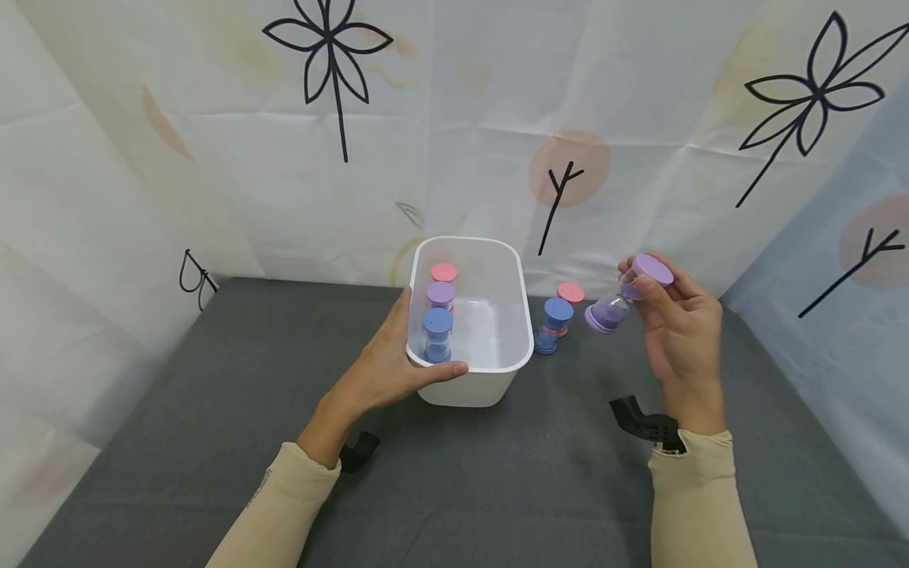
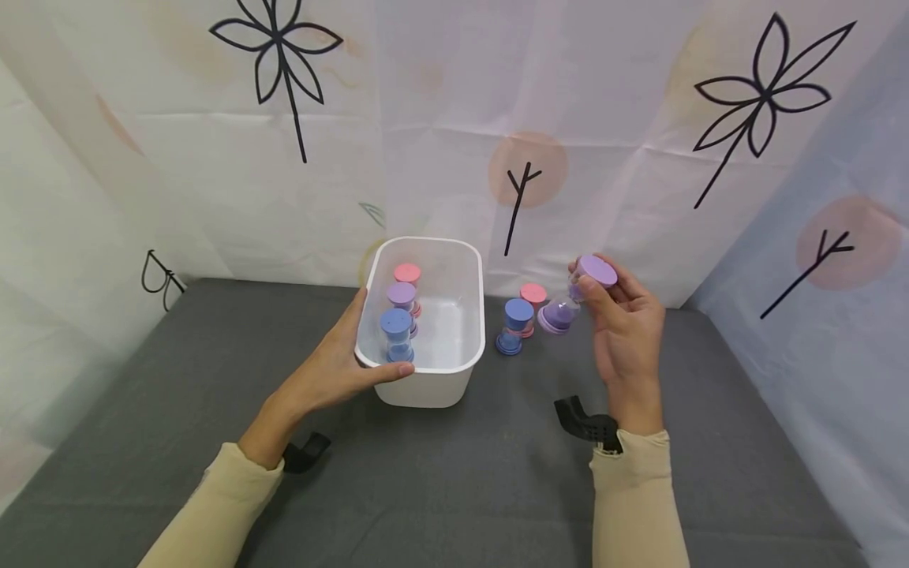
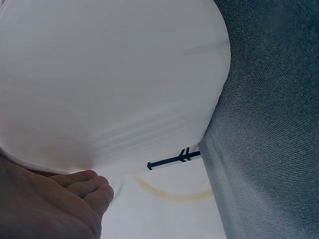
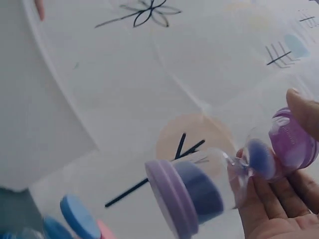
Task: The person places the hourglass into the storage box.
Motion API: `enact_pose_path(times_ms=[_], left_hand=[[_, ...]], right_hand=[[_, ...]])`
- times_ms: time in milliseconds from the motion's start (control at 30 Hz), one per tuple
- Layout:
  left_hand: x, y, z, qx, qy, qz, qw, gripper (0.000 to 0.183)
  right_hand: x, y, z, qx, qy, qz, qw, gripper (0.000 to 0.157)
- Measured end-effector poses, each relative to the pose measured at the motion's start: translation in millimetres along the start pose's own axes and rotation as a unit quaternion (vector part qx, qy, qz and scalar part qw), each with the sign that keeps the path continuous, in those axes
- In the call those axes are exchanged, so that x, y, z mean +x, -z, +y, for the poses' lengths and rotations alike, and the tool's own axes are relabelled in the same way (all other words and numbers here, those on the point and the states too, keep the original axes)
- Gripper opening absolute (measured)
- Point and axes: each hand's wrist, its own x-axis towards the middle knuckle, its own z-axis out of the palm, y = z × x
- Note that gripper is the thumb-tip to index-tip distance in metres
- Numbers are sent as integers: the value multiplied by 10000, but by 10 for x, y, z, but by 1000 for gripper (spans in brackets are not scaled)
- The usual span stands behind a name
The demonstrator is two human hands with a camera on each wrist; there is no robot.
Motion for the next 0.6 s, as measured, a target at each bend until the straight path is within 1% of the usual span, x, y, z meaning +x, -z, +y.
enact_pose_path(times_ms=[100,200,267,333,400,467,533,600], left_hand=[[-8,2,4,23,82,20,10000,124],[-3,0,2,44,81,24,10000,124],[-1,-1,4,68,77,29,9999,124],[1,-2,1,92,73,33,9999,124],[-1,-3,3,116,99,45,9999,124],[-4,-4,-1,150,102,59,9998,124],[-2,-4,-5,155,59,70,9998,124],[0,-4,-6,124,1,69,9999,123]], right_hand=[[-5,-11,-19,594,-15,-531,9968,33],[-6,-3,-20,1118,-97,-1096,9876,32],[-7,3,-11,1279,-122,-1378,9821,32],[-10,-1,-8,1373,-192,-1572,9778,33],[-19,-19,-7,1248,-214,-1636,9784,33],[-40,-62,-16,945,-238,-1584,9826,32],[-65,-122,-22,453,-238,-1478,9877,32],[-95,-191,-25,-30,-279,-1361,9903,34]])
